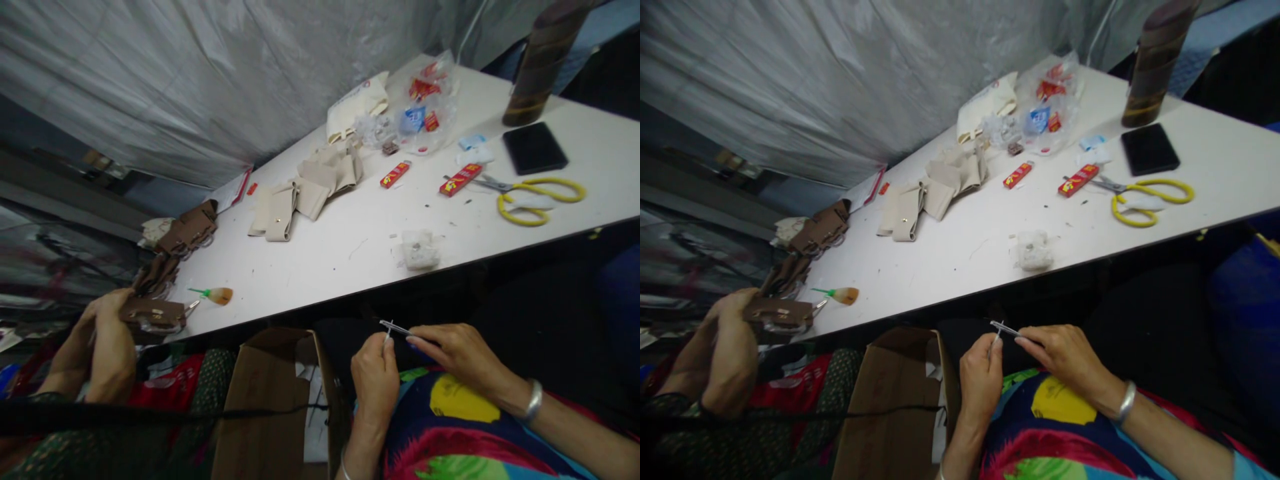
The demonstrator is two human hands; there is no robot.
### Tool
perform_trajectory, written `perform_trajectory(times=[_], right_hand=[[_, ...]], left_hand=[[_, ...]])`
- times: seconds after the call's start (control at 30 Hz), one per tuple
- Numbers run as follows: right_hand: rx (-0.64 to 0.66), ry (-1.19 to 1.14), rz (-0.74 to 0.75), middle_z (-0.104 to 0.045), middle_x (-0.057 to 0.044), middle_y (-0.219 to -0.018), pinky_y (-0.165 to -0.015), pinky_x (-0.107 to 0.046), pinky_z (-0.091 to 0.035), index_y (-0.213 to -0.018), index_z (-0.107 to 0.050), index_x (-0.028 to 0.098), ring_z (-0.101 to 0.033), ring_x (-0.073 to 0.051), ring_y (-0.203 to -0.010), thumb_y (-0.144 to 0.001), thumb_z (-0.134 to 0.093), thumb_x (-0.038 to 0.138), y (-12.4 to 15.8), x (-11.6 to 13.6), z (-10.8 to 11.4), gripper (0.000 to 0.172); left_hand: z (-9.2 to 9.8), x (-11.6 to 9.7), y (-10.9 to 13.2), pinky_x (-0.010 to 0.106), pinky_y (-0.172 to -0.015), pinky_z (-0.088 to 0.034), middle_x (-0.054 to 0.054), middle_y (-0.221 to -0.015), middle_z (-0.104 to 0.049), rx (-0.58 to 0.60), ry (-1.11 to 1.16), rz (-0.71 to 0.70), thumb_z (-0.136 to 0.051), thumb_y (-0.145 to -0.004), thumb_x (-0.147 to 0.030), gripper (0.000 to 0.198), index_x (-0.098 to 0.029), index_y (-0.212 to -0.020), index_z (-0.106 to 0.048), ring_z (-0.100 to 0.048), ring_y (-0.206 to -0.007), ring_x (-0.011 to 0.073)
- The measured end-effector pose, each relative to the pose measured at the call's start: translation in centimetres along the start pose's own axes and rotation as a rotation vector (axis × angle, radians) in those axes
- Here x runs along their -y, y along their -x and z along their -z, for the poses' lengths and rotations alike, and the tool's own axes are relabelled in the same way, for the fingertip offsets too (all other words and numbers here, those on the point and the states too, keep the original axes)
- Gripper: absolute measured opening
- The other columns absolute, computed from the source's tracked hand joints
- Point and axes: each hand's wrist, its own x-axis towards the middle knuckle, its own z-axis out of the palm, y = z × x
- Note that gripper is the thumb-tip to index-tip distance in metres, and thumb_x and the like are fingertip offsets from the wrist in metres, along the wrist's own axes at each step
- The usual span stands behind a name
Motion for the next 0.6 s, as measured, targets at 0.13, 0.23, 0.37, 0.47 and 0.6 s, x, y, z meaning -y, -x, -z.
perform_trajectory(times=[0.13, 0.23, 0.37, 0.47, 0.6], right_hand=[[-0.114, 0.082, -0.152, -0.084, -0.004, -0.094, -0.064, -0.026, -0.060, -0.109, -0.082, 0.028, -0.080, -0.023, -0.075, -0.107, -0.053, 0.041, 0.1, -1.0, 0.9, 0.031], [-0.093, 0.044, -0.125, -0.083, -0.004, -0.099, -0.067, -0.026, -0.060, -0.112, -0.081, 0.028, -0.080, -0.022, -0.080, -0.108, -0.053, 0.041, 0.2, -0.5, 1.3, 0.032], [0.038, -0.005, -0.028, -0.083, -0.002, -0.097, -0.069, -0.025, -0.059, -0.115, -0.079, 0.029, -0.080, -0.021, -0.082, -0.109, -0.053, 0.039, 0.1, 1.1, 0.9, 0.028], [0.055, 0.002, -0.023, -0.083, -0.001, -0.095, -0.068, -0.025, -0.058, -0.114, -0.079, 0.030, -0.080, -0.021, -0.079, -0.109, -0.052, 0.038, 0.2, 1.4, 0.5, 0.028], [0.043, 0.090, -0.066, -0.083, -0.001, -0.098, -0.064, -0.025, -0.056, -0.117, -0.079, 0.031, -0.080, -0.022, -0.080, -0.109, -0.053, 0.040, 0.3, 0.0, 0.3, 0.029]], left_hand=[[0.1, 0.3, 0.5, 0.030, -0.072, -0.040, 0.005, -0.080, -0.071, -0.026, 0.015, 0.003, -0.047, -0.103, -0.032, 0.029, -0.022, -0.093, -0.072, -0.065, -0.076, 0.0208], [-0.1, 0.5, 0.1, 0.029, -0.071, -0.040, 0.004, -0.078, -0.071, -0.023, 0.018, 0.018, -0.050, -0.101, -0.032, 0.026, -0.023, -0.093, -0.073, -0.064, -0.073, 0.0201], [-0.1, 0.1, -0.7, 0.029, -0.070, -0.039, 0.004, -0.079, -0.072, -0.004, -0.009, 0.024, -0.051, -0.101, -0.031, 0.025, -0.023, -0.094, -0.073, -0.063, -0.072, 0.0200], [-0.1, -0.2, -0.8, 0.029, -0.069, -0.037, 0.003, -0.079, -0.072, 0.026, -0.025, 0.008, -0.050, -0.102, -0.032, 0.027, -0.023, -0.092, -0.073, -0.063, -0.072, 0.0196], [0.1, -0.4, -0.4, 0.029, -0.068, -0.036, 0.002, -0.076, -0.070, 0.043, -0.016, 0.019, -0.051, -0.101, -0.031, 0.026, -0.024, -0.090, -0.073, -0.062, -0.070, 0.0193]])
